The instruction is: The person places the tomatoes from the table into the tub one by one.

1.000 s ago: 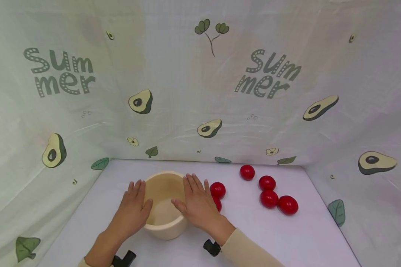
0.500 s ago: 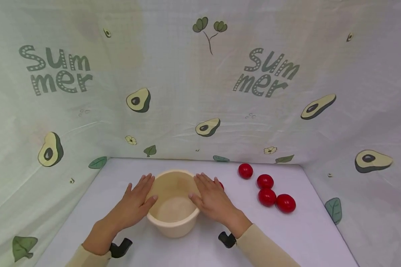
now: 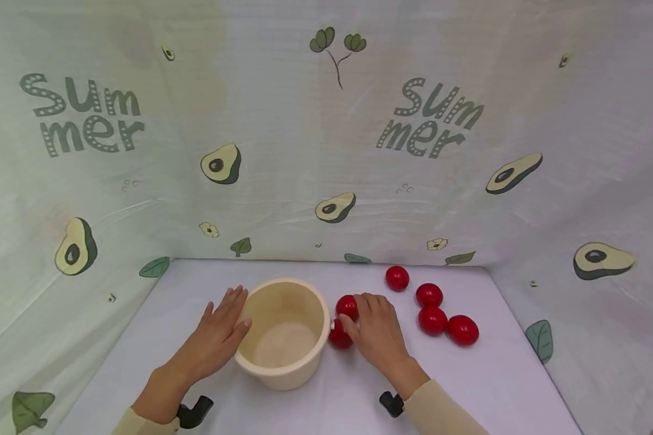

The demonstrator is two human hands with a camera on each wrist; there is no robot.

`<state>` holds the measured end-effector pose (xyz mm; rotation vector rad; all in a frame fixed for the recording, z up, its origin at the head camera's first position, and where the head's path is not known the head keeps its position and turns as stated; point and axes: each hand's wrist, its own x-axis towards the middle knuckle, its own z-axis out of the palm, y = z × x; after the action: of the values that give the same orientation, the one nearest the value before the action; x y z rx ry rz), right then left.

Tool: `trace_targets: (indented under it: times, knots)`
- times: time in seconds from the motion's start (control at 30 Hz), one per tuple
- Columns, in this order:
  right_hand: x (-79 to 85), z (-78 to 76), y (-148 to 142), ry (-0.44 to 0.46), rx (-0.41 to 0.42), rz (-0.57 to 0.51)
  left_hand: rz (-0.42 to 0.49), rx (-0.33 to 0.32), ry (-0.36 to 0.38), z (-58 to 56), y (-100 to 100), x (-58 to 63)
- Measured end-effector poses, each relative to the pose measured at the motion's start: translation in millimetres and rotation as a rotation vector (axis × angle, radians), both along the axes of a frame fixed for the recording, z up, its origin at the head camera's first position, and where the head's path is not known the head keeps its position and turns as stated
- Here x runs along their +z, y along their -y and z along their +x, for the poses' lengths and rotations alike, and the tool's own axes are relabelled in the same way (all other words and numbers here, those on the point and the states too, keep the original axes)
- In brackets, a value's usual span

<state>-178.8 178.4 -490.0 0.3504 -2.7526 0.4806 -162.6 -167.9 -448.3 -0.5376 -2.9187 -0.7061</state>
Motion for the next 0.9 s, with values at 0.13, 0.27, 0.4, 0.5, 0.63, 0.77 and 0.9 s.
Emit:
trace_targets:
  times: [0.13,0.27,0.4,0.5,0.63,0.77,0.9]
  knots:
    - [-22.3,0.5,-5,0.036,-0.016,0.097,-0.003,0.004,-0.005,1.9,1,0.1]
    - [-37.4,-1.1,-2,0.060,-0.025,0.146,-0.002,0.003,-0.011,0.9,-1,0.2]
    - [-46.9,-3.2,5,0.061,-0.040,0.168,-0.012,0.002,-0.011,0.6,-3,0.5]
    - [-50.6,-4.3,10,0.064,-0.054,0.168,-0.016,0.010,-0.009,2.2,-5,1.8]
    - [-49.0,-4.3,9,0.097,-0.083,0.141,-0.011,0.022,0.005,6.2,-10,4.0]
    - [-35.4,-4.1,-5,0.095,-0.118,0.106,-0.029,0.031,0.026,9.7,-16,5.2]
    - [-2.4,-8.7,-19,-0.029,-0.126,0.101,-0.062,0.053,0.025,12.0,-20,6.1]
